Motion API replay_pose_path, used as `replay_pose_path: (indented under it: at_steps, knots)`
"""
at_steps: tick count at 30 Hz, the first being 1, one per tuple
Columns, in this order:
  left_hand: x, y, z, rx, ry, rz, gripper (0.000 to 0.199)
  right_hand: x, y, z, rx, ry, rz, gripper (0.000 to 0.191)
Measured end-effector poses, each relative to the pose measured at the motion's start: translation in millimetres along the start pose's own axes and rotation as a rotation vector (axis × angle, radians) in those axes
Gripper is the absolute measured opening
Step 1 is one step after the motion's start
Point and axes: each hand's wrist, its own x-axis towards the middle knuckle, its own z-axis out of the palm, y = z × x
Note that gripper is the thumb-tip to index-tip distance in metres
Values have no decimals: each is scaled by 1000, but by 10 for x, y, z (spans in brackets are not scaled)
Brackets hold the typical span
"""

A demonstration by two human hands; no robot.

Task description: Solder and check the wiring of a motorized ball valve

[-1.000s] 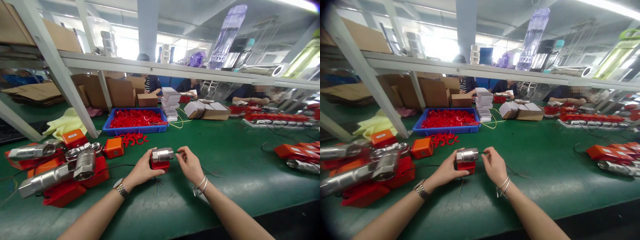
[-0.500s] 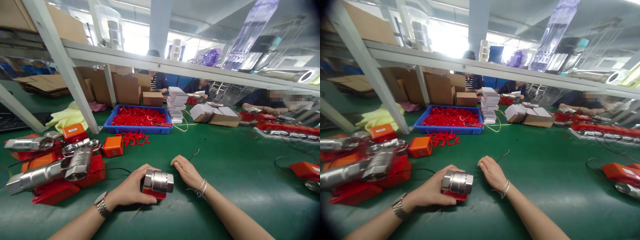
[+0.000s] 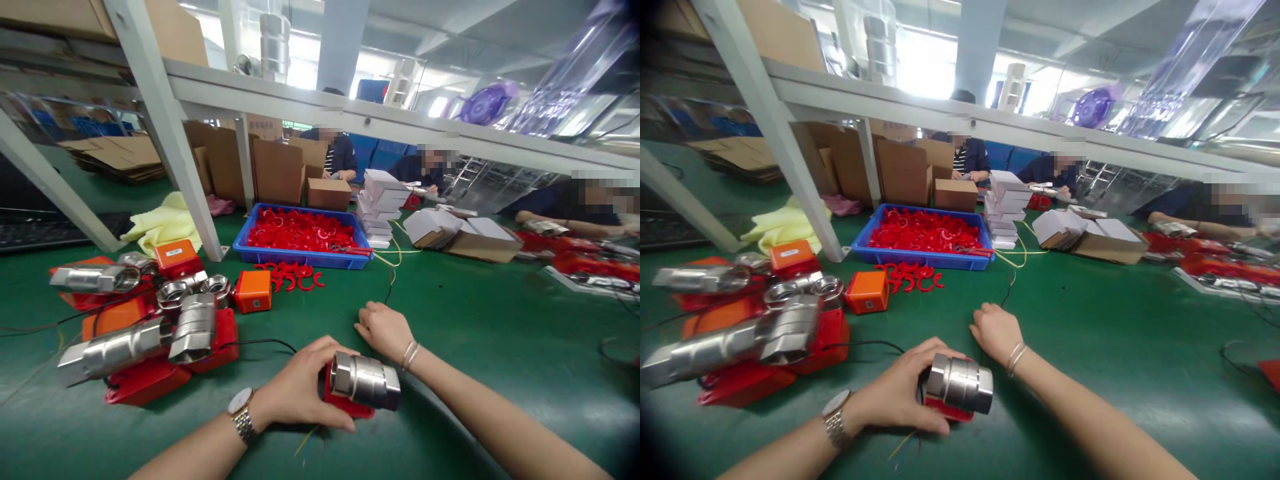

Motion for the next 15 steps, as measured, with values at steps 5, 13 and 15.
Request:
replay_pose_path:
  at_steps: [5, 13, 15]
  knots:
    - [6, -158, -274, -255, 44, 11, 60, 885, -167, -5, 137, -39, -22, 21]
    - [600, -302, -463, 596, 502, -370, 35, 1469, -270, 262, 369, -263, 131, 32]
    - [767, -337, -474, 692, 512, -448, 37, 1370, -182, 222, 442, -271, 168, 32]
